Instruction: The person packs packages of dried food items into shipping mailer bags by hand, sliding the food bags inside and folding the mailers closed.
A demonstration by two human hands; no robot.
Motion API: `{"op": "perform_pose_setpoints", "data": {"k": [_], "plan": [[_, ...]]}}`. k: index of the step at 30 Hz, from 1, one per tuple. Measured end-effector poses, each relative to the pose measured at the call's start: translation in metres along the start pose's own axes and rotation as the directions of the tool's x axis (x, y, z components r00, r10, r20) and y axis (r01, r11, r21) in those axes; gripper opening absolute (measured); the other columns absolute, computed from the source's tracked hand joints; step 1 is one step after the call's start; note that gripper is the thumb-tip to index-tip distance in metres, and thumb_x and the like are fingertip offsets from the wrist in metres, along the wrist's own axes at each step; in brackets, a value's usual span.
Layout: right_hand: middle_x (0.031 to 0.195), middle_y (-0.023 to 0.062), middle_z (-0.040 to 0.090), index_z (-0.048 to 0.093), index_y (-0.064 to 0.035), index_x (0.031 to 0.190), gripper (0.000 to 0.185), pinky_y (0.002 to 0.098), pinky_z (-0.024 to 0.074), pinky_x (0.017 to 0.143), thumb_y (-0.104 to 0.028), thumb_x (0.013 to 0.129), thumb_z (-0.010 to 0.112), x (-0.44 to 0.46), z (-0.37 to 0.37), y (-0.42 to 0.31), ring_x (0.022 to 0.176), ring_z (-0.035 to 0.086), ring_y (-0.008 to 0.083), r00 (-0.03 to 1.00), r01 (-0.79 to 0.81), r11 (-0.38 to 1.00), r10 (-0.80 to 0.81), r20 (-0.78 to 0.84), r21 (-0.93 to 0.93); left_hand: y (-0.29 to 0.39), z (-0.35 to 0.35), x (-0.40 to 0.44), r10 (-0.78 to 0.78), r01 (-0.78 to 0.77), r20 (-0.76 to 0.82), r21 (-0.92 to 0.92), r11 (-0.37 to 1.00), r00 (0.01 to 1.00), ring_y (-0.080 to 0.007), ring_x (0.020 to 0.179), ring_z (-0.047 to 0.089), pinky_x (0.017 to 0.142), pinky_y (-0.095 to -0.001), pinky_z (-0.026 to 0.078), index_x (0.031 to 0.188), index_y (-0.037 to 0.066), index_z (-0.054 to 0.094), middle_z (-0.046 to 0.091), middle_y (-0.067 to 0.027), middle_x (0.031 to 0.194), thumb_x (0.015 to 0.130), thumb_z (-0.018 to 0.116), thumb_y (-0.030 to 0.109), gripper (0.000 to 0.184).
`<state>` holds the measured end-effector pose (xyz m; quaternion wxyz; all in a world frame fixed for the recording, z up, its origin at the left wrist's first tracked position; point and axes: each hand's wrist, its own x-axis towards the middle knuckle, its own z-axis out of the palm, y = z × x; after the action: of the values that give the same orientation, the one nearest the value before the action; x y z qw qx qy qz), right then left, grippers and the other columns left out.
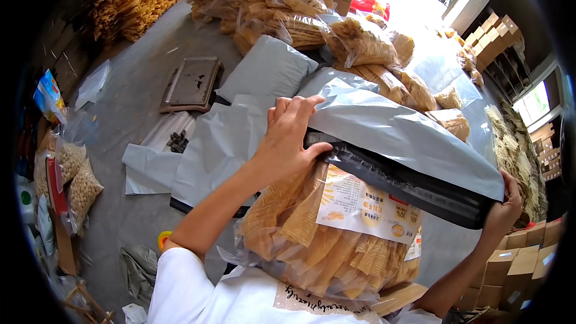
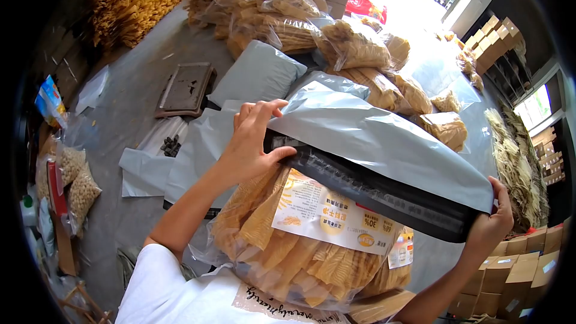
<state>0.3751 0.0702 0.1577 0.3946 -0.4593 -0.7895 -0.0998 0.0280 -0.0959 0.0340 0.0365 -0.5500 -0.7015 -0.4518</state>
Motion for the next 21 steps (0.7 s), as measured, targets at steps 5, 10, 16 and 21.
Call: {"op": "perform_pose_setpoints", "data": {"k": [5,10,16,21], "plan": [[0.091,0.0099,0.068,0.064,-0.0005,0.103,0.022,0.0277,0.0469,0.073,0.002,0.084,0.054,-0.004,-0.005,0.007,0.079,0.061,0.0158,1.000,-0.004,1.000,0.004,-0.013,-0.013,-0.033,0.006,-0.012,-0.232,0.221,0.058,0.153,0.963,0.971,-0.0239,0.092,0.052,0.084,-0.0376,0.035,0.121,0.010,0.047,0.054,-0.0064,0.092,0.065,0.054,-0.006,0.059],[0.089,0.0098,0.068,0.064,-0.0005,0.103,0.021,0.0276,0.0473,0.072,0.002,0.084,0.054,-0.004,-0.004,0.005,0.078,0.061,0.0151,1.000,-0.009,1.000,0.009,-0.003,-0.022,-0.041,-0.014,-0.018,-0.135,0.172,-0.180,0.209,0.963,0.974,-0.0297,0.098,0.054,0.085,-0.0408,0.042,0.117,0.004,0.051,0.057,-0.0141,0.106,0.069,0.042,-0.014,0.052],[0.087,0.0108,0.067,0.064,0.0001,0.102,0.023,0.0283,0.0478,0.071,0.004,0.082,0.054,-0.003,-0.005,0.002,0.077,0.062,0.0161,1.000,-0.013,1.000,0.013,0.004,0.000,-0.011,-0.006,-0.027,0.163,-0.109,0.165,-0.294,0.950,0.973,-0.0255,0.108,0.058,0.082,-0.0361,0.047,0.115,0.003,0.059,0.056,-0.0174,0.124,0.086,0.053,0.004,0.030],[0.086,0.0159,0.067,0.065,0.0012,0.098,0.035,0.0297,0.0487,0.066,0.013,0.072,0.045,-0.014,0.001,-0.017,0.077,0.065,0.0206,0.998,-0.055,0.996,0.053,0.035,0.072,0.001,-0.043,-0.006,-0.607,0.559,0.296,0.238,0.794,0.737,-0.0239,0.096,0.062,0.077,-0.0363,0.049,0.095,0.001,0.067,0.068,-0.0084,0.085,0.083,0.066,0.025,0.027]]}}
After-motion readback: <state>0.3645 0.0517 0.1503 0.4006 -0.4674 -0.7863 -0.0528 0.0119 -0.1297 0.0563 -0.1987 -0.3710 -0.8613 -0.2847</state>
